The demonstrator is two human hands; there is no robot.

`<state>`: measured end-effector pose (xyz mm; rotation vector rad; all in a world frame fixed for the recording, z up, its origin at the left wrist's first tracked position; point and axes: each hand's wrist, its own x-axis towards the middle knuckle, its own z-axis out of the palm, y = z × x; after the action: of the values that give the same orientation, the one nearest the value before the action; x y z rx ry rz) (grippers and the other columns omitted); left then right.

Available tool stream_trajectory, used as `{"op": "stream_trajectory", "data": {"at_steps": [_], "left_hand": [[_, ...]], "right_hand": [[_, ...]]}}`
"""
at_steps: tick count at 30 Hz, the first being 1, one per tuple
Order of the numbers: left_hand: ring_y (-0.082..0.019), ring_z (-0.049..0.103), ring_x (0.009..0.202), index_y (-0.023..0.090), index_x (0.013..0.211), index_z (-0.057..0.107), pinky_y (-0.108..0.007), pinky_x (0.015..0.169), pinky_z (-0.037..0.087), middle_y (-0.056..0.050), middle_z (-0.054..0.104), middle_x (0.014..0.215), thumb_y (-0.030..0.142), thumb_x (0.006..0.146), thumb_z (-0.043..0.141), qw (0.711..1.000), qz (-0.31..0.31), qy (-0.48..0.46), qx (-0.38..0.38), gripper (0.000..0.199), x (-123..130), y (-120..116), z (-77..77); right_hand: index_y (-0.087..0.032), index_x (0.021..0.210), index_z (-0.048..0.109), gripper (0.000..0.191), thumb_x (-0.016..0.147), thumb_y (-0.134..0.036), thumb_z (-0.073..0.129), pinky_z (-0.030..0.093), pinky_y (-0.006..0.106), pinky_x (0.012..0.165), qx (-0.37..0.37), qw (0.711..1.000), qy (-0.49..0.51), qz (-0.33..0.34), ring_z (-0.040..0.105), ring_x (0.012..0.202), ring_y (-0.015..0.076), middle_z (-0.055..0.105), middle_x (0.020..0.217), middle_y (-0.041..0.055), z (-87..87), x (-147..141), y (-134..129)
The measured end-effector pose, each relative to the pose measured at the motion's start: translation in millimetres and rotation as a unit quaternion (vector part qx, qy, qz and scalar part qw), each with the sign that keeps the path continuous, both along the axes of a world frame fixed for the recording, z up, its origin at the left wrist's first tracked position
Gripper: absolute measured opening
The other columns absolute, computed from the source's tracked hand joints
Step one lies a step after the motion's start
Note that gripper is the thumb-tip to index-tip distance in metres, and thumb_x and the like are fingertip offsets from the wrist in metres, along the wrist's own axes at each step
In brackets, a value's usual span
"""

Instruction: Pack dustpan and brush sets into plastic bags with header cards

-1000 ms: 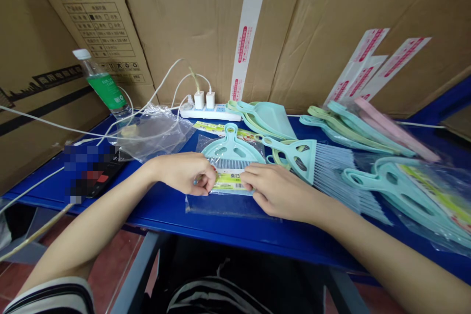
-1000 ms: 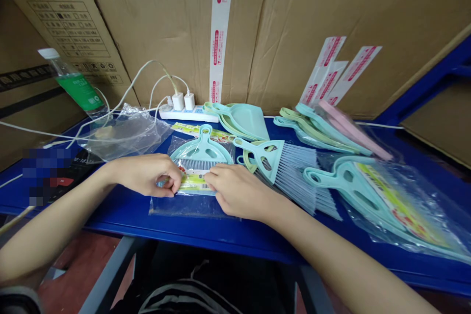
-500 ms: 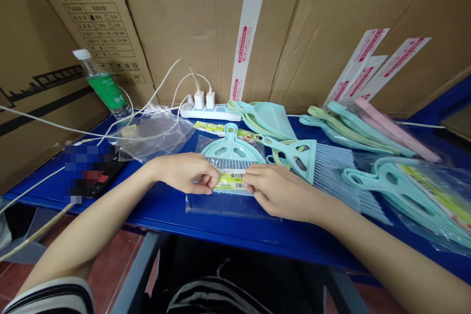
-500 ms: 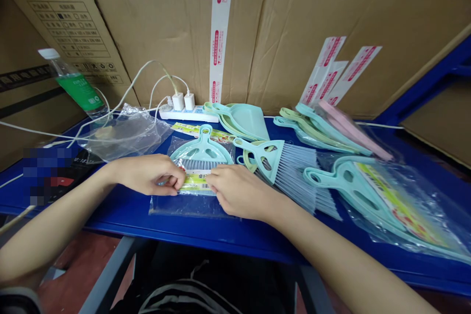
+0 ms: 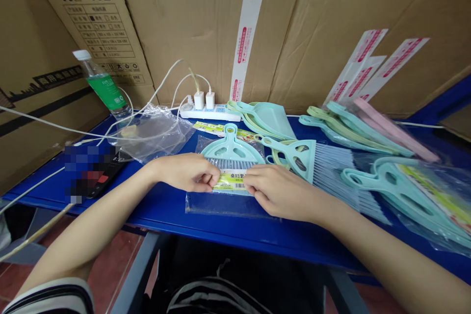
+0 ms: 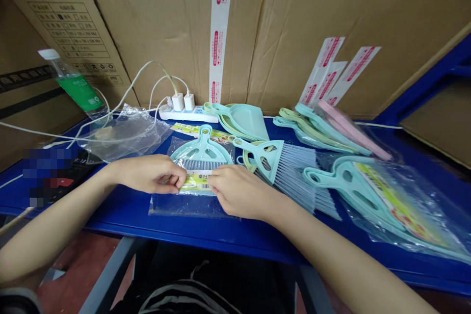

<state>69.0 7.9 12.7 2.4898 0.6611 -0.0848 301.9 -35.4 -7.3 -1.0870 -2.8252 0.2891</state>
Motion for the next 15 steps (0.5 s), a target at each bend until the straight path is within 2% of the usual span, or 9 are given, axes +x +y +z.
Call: {"op": "stream_trajectory", "data": {"at_steps": [15], "left_hand": [[-0.007,0.049,0.049,0.018,0.074,0.059,-0.020,0.052,0.032,0.007,0.056,0.057,0.008,0.077,0.061,1.000,-0.001,-0.008,0.002,0.011,0.0,-0.2,-1.9]], "right_hand": [[-0.019,0.070,0.049,0.017,0.076,-0.004,0.043,0.027,0.028,0.057,0.011,1.000,-0.009,0.005,0.042,0.063,0.0154,0.053,0.068,0.0014,-1.0,0.2,-0.1]]}}
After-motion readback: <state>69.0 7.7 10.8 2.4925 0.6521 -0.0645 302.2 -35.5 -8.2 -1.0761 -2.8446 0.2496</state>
